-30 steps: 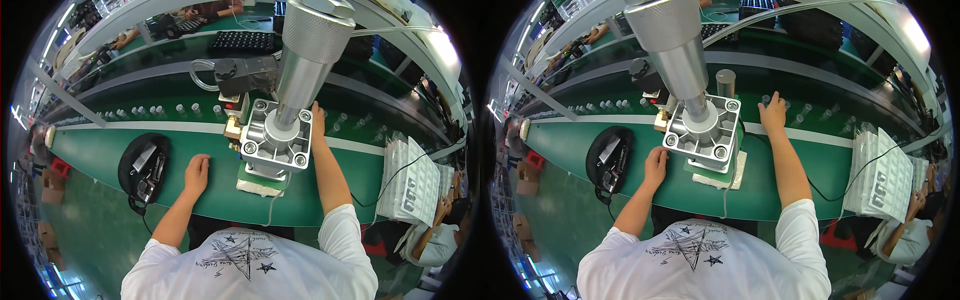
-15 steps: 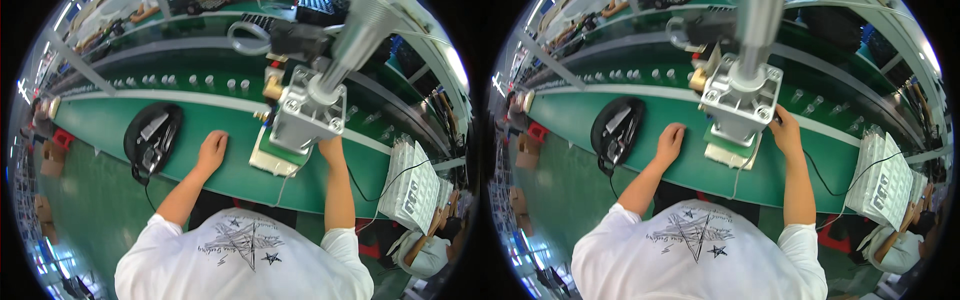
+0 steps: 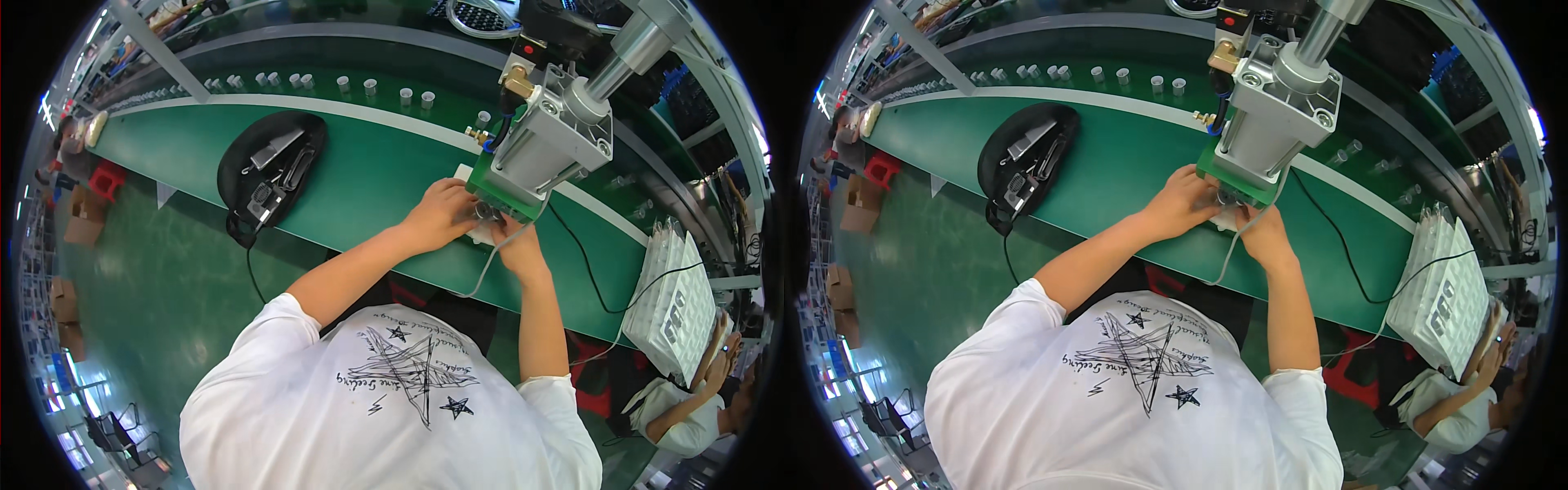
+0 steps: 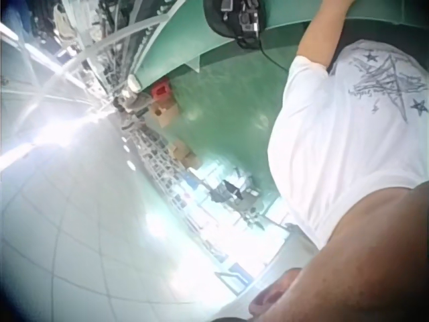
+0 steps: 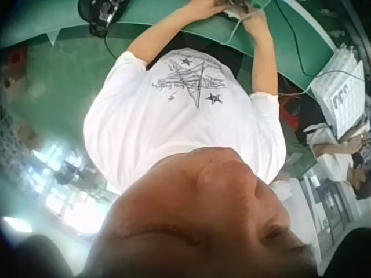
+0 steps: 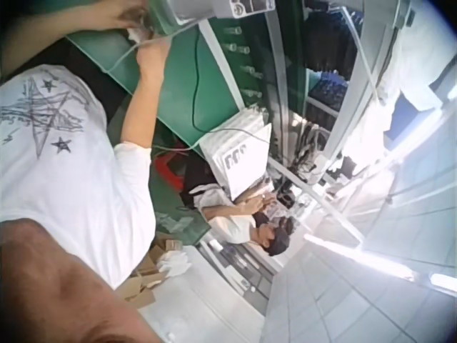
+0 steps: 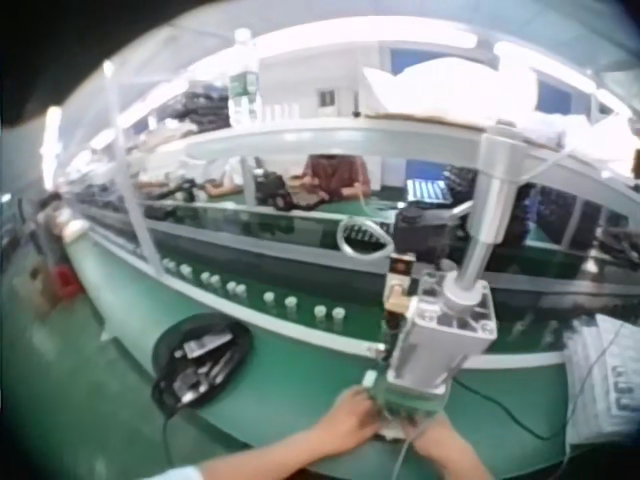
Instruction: Assembling small electronics components using a manual press machine on a production line.
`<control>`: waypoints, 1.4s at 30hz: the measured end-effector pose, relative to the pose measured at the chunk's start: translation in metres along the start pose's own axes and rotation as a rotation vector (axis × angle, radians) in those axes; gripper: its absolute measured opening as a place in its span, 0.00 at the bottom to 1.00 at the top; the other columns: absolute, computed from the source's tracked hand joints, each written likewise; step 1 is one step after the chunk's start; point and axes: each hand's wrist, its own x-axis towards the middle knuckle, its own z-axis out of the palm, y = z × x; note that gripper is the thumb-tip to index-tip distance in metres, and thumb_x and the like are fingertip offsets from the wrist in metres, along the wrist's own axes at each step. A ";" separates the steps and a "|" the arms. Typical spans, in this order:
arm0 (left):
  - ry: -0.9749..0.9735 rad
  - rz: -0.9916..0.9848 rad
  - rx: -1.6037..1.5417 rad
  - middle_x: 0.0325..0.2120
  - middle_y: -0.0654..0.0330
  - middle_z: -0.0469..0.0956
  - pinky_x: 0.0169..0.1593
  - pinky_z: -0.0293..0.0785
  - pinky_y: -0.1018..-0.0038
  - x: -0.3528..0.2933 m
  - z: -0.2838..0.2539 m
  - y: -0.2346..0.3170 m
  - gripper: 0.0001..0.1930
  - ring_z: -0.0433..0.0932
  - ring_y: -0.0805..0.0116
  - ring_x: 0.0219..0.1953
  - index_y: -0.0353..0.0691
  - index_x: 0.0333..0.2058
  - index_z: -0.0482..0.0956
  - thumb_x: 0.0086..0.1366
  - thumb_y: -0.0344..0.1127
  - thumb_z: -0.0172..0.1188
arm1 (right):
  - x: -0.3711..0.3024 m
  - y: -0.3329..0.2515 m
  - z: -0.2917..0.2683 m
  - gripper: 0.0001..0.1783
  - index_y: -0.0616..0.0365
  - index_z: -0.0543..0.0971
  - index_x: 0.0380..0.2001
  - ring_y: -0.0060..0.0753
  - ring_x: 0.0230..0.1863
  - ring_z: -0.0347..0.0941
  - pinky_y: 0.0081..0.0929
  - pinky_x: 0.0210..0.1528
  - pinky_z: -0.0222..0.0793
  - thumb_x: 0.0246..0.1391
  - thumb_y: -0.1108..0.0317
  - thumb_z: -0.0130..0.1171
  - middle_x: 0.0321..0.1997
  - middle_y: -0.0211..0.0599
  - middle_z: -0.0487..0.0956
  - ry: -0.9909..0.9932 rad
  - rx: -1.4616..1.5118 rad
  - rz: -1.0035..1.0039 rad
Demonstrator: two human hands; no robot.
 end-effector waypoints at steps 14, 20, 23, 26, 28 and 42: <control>0.099 0.016 0.065 0.45 0.54 0.74 0.63 0.58 0.54 0.001 0.012 -0.002 0.22 0.65 0.47 0.59 0.42 0.50 0.70 0.58 0.36 0.64 | -0.006 0.017 0.011 0.29 0.65 0.69 0.55 0.44 0.51 0.76 0.34 0.49 0.75 0.49 0.73 0.65 0.52 0.49 0.72 0.249 0.342 0.063; 0.103 0.042 0.092 0.43 0.53 0.75 0.62 0.59 0.54 0.004 0.014 -0.007 0.24 0.67 0.47 0.57 0.42 0.54 0.69 0.59 0.34 0.63 | -0.013 0.019 0.013 0.28 0.71 0.64 0.54 0.40 0.49 0.78 0.32 0.50 0.74 0.54 0.73 0.64 0.47 0.52 0.79 0.214 0.288 0.137; 0.100 0.072 0.078 0.41 0.53 0.76 0.60 0.60 0.53 0.010 0.009 -0.007 0.26 0.69 0.46 0.55 0.42 0.57 0.66 0.60 0.33 0.62 | -0.012 0.033 0.016 0.28 0.70 0.64 0.54 0.41 0.50 0.78 0.33 0.50 0.74 0.54 0.72 0.64 0.48 0.52 0.79 0.236 0.155 0.076; 0.043 0.032 0.045 0.45 0.50 0.75 0.61 0.60 0.54 0.012 0.003 -0.002 0.17 0.68 0.49 0.56 0.36 0.47 0.72 0.59 0.32 0.60 | -0.009 0.033 0.015 0.29 0.70 0.63 0.54 0.42 0.51 0.77 0.35 0.51 0.74 0.54 0.73 0.64 0.49 0.52 0.78 0.229 0.093 0.012; 0.003 -0.014 0.036 0.47 0.50 0.75 0.60 0.62 0.55 0.011 0.000 0.001 0.17 0.69 0.48 0.56 0.36 0.47 0.72 0.60 0.32 0.59 | -0.009 0.027 0.014 0.26 0.69 0.66 0.53 0.38 0.48 0.78 0.33 0.50 0.73 0.55 0.70 0.64 0.49 0.49 0.78 0.230 0.073 -0.023; 0.209 -0.108 0.379 0.48 0.53 0.75 0.60 0.63 0.57 -0.052 -0.024 -0.045 0.09 0.70 0.50 0.55 0.38 0.38 0.75 0.58 0.30 0.59 | -0.020 0.086 0.002 0.10 0.64 0.80 0.41 0.18 0.28 0.72 0.17 0.31 0.65 0.61 0.68 0.57 0.27 0.28 0.77 0.654 0.426 0.345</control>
